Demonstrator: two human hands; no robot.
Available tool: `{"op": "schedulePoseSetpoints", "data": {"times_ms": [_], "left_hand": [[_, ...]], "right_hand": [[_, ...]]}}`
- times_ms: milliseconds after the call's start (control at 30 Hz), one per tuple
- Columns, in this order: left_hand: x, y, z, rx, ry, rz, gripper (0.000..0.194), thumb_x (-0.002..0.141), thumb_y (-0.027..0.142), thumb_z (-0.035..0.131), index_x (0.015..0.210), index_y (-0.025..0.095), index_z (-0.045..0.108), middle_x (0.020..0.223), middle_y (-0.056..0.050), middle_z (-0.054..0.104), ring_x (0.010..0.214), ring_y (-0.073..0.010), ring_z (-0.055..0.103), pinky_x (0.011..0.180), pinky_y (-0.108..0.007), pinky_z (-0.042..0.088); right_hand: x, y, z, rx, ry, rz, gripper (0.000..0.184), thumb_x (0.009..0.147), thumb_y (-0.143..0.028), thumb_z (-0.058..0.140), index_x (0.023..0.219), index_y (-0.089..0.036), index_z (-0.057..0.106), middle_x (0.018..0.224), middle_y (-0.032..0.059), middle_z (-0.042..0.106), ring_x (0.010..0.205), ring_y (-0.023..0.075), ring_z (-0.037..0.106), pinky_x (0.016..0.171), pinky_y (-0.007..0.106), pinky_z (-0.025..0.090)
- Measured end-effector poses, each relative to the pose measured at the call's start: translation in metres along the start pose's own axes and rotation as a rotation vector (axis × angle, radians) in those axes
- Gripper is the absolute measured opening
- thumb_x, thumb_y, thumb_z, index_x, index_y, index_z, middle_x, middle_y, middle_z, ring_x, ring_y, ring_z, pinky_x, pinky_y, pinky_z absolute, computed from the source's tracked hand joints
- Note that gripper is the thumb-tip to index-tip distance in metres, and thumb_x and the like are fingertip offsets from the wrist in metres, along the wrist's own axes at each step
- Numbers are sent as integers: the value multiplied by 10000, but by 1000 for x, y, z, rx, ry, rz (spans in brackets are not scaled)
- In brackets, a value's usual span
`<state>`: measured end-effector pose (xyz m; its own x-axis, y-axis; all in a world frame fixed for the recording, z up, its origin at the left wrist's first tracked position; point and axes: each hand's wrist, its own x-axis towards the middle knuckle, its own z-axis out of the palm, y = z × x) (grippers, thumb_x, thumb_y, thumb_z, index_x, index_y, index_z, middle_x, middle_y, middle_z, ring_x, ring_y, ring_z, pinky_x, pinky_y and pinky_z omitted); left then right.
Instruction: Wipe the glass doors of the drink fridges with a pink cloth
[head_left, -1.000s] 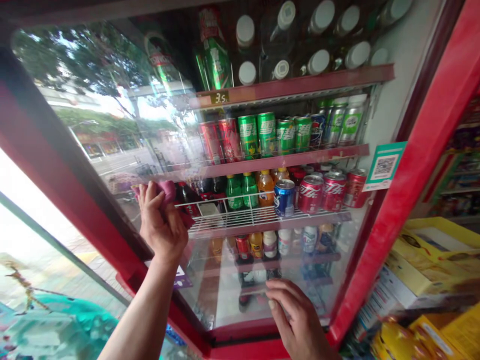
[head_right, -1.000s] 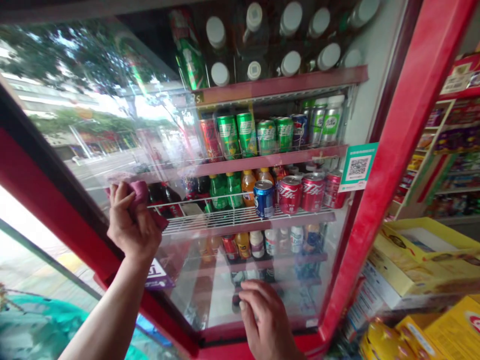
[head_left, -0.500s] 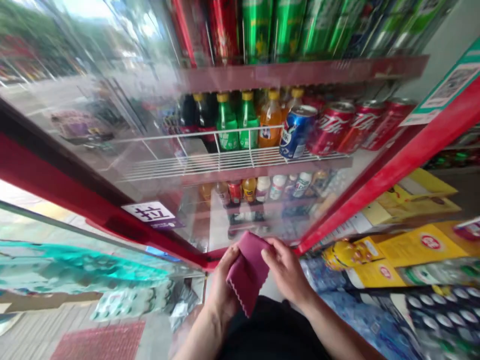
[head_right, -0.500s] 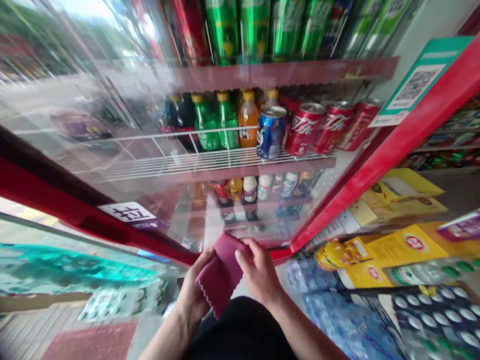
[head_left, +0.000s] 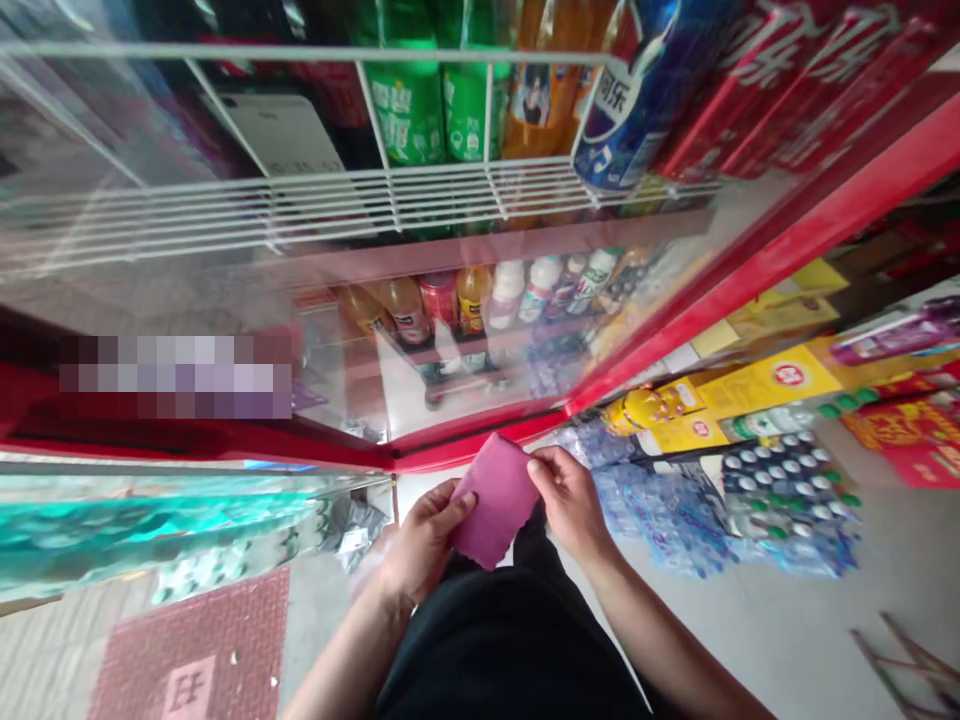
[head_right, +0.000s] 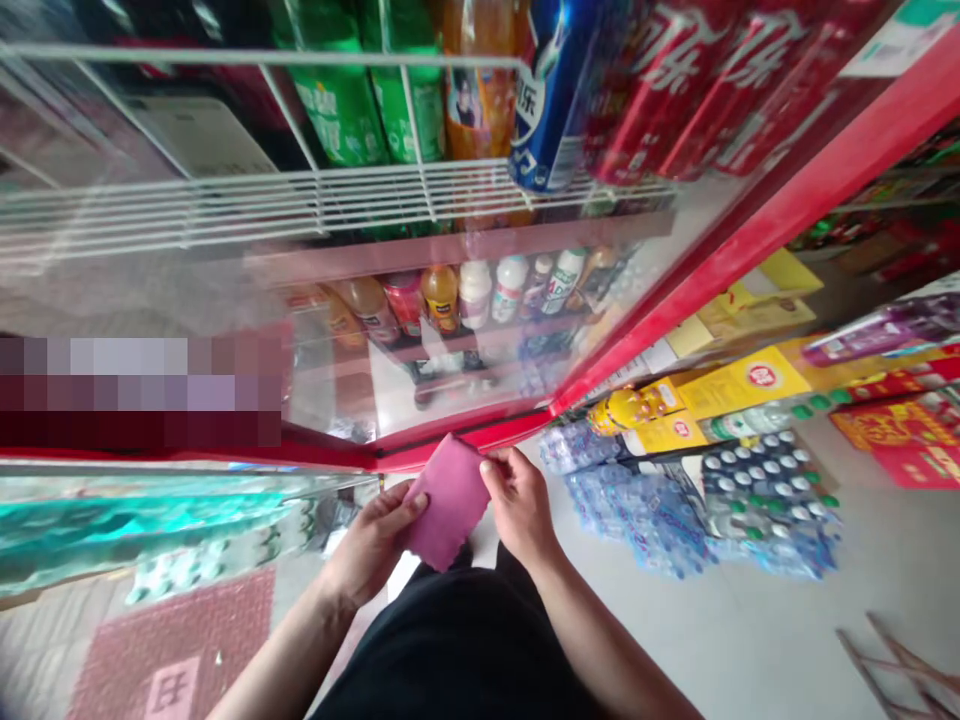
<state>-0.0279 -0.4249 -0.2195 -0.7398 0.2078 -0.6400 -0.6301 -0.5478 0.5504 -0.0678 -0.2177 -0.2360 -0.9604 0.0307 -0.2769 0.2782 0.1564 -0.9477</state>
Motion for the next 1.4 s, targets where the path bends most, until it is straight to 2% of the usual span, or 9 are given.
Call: {"op": "schedulePoseSetpoints", "data": {"times_ms": [200, 433, 667, 800, 933, 1033, 1133, 1300, 1400], "left_hand": [[8, -8, -11, 151, -71, -32, 427, 794, 484, 954, 978, 139, 783, 783, -24, 708, 629, -103, 558, 623, -236, 430], [3, -31, 18, 237, -50, 8, 426, 835, 504, 914, 1038, 152, 783, 824, -32, 718, 671, -128, 582, 653, -253, 450], [6, -65, 56, 331, 23, 29, 416, 883, 583, 851, 984, 181, 823, 978, -80, 807, 977, -243, 699, 850, -298, 531], [11, -83, 82, 50, -82, -125, 678, 869, 785, 743, 1059, 137, 812, 1094, -166, 822, 1159, -340, 737, 1013, -408, 560], [17, -101, 104, -158, -89, -247, 444, 841, 528, 873, 1000, 123, 791, 944, -155, 825, 1069, -346, 792, 991, -429, 606], [19, -111, 114, -155, -88, -246, 409, 885, 480, 828, 1040, 103, 793, 1000, -183, 836, 1116, -358, 796, 1013, -445, 624], [20, -112, 119, -160, -56, -179, 415, 873, 452, 846, 1142, 140, 794, 1076, -154, 853, 1179, -364, 792, 1073, -477, 622], [26, -97, 128, -109, -63, -167, 479, 762, 398, 943, 1164, 182, 797, 1060, -116, 868, 1235, -390, 780, 1129, -509, 604], [26, -89, 138, -42, -117, -184, 485, 773, 417, 933, 1173, 177, 799, 1058, -133, 865, 1245, -400, 775, 1135, -523, 598]], "right_hand": [[-24, 19, -19, 32, -8, 53, 413, 966, -623, 690, 966, -211, 711, 853, 22, 716, 778, 191, 616, 737, 315, 492], [-23, 23, -50, 34, -72, -7, 351, 916, -554, 763, 931, -210, 694, 1222, 104, 756, 899, 205, 706, 775, 320, 558], [-36, 25, -85, -77, -77, -123, 252, 996, -461, 672, 878, -248, 607, 794, -5, 687, 729, 178, 657, 693, 295, 499], [-56, 23, -94, -216, -245, -271, 125, 998, -347, 701, 944, -249, 643, 877, 18, 754, 787, 195, 711, 755, 312, 524], [-81, 28, -104, -326, -411, -520, 106, 930, -223, 777, 990, -257, 695, 1026, 54, 811, 989, 250, 756, 942, 377, 569], [-95, 35, -120, -289, -456, -511, 106, 922, -200, 782, 990, -259, 726, 1157, 67, 830, 1064, 250, 776, 992, 384, 595], [-97, 44, -140, -175, -333, -405, 55, 1008, -267, 702, 1006, -265, 757, 1192, 72, 842, 1087, 240, 796, 993, 383, 617], [-74, 66, -173, 54, 148, -186, 286, 1021, -501, 676, 1116, -248, 769, 1158, 102, 834, 1065, 254, 787, 954, 400, 633], [-61, 73, -186, 276, 70, -73, 426, 996, -597, 677, 1229, -250, 762, 1194, 95, 823, 1099, 260, 776, 930, 398, 637]]}}
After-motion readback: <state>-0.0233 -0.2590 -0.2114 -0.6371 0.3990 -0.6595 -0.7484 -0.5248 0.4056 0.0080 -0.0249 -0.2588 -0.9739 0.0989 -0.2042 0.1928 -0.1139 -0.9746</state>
